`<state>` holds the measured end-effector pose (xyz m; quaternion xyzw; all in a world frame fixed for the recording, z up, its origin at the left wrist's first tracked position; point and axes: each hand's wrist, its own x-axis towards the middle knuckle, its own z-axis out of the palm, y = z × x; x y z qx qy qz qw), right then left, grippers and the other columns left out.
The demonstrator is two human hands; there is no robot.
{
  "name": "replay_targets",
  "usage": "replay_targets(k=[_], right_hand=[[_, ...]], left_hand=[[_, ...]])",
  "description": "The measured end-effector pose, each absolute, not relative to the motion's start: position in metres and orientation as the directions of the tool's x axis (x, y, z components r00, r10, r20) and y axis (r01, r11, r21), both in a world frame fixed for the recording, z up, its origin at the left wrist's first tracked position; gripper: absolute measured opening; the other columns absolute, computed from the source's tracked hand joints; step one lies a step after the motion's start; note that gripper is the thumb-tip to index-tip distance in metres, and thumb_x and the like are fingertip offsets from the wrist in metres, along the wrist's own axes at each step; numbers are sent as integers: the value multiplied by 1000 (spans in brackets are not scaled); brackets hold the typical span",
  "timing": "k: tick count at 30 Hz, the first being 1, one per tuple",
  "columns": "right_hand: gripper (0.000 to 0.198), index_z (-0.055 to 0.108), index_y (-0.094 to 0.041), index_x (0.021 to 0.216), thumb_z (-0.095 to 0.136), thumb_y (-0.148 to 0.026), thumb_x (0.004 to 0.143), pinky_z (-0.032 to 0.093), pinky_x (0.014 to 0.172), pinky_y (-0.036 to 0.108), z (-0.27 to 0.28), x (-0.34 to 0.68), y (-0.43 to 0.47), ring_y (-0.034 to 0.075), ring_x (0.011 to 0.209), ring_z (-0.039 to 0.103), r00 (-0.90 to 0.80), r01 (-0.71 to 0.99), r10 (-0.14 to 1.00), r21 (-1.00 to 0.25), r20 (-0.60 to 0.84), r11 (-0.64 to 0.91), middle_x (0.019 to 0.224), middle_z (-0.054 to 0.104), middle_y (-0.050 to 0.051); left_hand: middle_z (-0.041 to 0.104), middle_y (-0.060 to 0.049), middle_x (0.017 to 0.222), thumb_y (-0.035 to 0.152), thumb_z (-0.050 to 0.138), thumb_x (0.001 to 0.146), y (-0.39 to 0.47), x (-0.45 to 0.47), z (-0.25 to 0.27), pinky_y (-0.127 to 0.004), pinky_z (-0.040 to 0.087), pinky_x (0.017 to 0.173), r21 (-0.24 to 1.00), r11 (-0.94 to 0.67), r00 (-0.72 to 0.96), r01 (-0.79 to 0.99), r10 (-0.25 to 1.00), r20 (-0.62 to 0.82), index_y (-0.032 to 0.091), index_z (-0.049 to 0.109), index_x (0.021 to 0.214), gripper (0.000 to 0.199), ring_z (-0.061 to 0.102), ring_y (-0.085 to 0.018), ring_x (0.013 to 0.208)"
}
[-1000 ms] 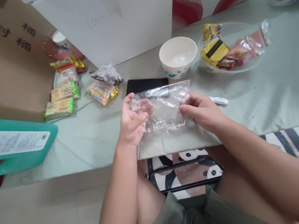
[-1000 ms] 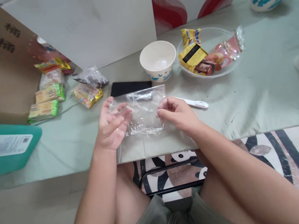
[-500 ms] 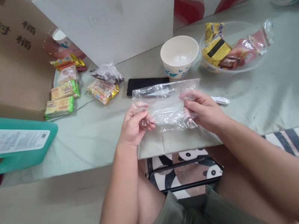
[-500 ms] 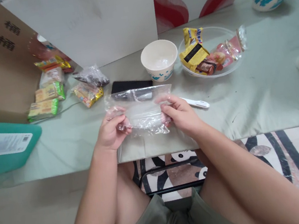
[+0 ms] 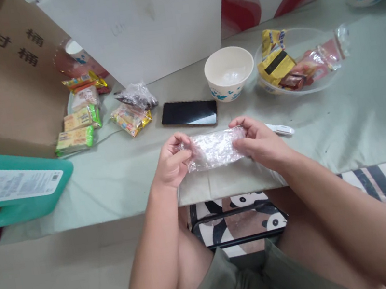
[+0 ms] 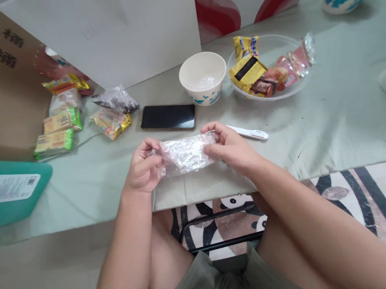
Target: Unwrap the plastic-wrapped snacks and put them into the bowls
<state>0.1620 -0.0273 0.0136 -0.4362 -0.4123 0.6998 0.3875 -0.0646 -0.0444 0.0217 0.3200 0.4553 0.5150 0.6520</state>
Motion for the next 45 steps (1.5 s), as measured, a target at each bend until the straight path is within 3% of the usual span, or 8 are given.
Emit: replay_targets(k=[6, 12, 21, 25, 29, 36, 41, 45], right_hand=[[43, 54, -23, 109, 75, -25, 72, 39, 58, 25, 16, 153, -33, 10, 61, 52, -466, -216, 856, -910, -224, -355, 74, 59, -6], [46, 55, -25, 111, 73, -24, 69, 42, 59, 26, 24, 145, -37, 11, 61, 54, -500, -282, 837, -871, -223, -401, 76, 62, -5], [29, 52, -22, 78, 77, -35, 69, 43, 69, 26, 21, 143, -33, 13, 73, 55, -370, -288, 897, -888, -242, -359, 83, 66, -1], [35, 49, -23, 78, 80, -39, 69, 44, 69, 27, 22, 142, -35, 15, 77, 58, -404, -298, 883, -878, -240, -374, 91, 70, 2], [34, 50, -23, 81, 78, -41, 74, 40, 64, 26, 21, 142, -36, 12, 67, 51, -430, -281, 875, -888, -222, -363, 80, 63, -2], [19, 58, -22, 82, 70, -37, 81, 49, 85, 33, 12, 137, -36, 18, 92, 64, -414, -193, 908, -969, -62, -154, 100, 71, 4], [25, 62, -24, 106, 64, -32, 82, 43, 73, 32, 11, 128, -35, 17, 81, 56, -155, 125, 987, -992, -49, -30, 90, 63, 1], [18, 58, -23, 102, 56, -29, 86, 38, 65, 30, 18, 124, -34, 14, 65, 50, -268, 119, 950, -984, -159, -131, 78, 57, -3]], left_hand=[[59, 4, 72, 27, 91, 62, -52, -44, 15, -21, 46, 54, 848, 350, 279, -397, 927, -252, 21, 51, 80, 44, 54, -8, 56], [64, 3, 99, 19, 91, 57, -45, -27, -2, -22, 51, 75, 957, 127, 31, -260, 992, -123, 23, 57, 96, 52, 63, -11, 83], [49, 3, 76, 15, 70, 80, -54, -38, 4, -25, 38, 67, 960, -75, -444, 270, 875, 193, 22, 55, 79, 16, 42, -12, 67], [49, 4, 71, 21, 73, 78, -57, -33, 5, -25, 37, 62, 966, -44, -393, 257, 908, 145, 22, 55, 76, 18, 42, -12, 64], [53, 3, 65, 43, 73, 80, -53, -31, 4, -25, 39, 56, 994, 75, -234, -85, 968, -93, 21, 57, 72, 28, 47, -12, 58], [78, -8, 111, 48, 87, 72, -55, -34, 3, -34, 54, 93, 985, 106, 130, -137, 988, -89, 21, 76, 110, 48, 71, -24, 103], [78, -5, 103, 44, 83, 80, -51, -47, -2, -32, 55, 90, 999, -6, -218, -54, 976, -6, 22, 77, 96, 28, 71, -20, 95], [68, 5, 82, 30, 79, 85, -43, -70, -4, -24, 51, 79, 973, -140, -637, 186, 736, 228, 25, 71, 89, 10, 63, -10, 77]])
